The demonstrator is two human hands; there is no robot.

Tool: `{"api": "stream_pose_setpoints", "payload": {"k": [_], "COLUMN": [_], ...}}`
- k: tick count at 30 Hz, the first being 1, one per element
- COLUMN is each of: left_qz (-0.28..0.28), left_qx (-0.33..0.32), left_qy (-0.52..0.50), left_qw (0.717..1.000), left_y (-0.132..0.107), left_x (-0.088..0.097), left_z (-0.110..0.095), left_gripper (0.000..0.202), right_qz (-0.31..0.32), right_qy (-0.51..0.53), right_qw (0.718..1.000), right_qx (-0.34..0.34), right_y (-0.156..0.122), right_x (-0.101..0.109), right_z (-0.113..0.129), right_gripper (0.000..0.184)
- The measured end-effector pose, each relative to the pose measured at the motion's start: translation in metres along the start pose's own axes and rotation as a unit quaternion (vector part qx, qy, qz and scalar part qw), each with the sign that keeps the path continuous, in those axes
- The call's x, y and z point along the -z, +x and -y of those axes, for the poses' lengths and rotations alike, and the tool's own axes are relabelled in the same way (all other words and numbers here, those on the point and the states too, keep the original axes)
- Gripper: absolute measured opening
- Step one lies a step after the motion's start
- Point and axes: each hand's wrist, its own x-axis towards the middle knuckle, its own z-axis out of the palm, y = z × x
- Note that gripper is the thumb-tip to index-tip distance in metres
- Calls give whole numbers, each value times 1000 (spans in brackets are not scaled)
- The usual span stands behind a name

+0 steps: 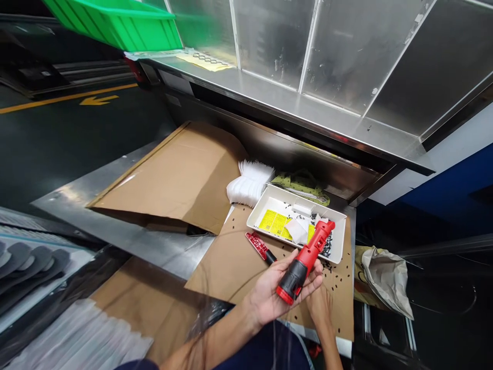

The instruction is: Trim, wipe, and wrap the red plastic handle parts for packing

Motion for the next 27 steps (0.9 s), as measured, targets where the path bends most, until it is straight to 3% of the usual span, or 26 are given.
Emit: {"api": "stream_pose_setpoints", "payload": {"k": [8,17,22,27], "left_qz": [19,-37,-38,-9], "left_qx": [-79,-141,-147,-173], "left_qy": [-38,-89,-45,78], "left_qw": [996,985,987,982], "left_y": [-7,-5,-3,-4], "left_x": [-7,-9,-7,4], "left_z": [-13,-17,-18,-22], "left_gripper": [47,48,47,43], "right_qz": [-11,-30,-39,-64], "right_qy": [-7,-7,8,46], "right_qw": [998,998,998,995], "right_qx": [55,62,57,65], "right_y": [7,-4,-5,-4], "right_x": [3,-2,4,26], "right_z": [2,-6,-11,-10], "right_gripper": [54,49,55,54]}}
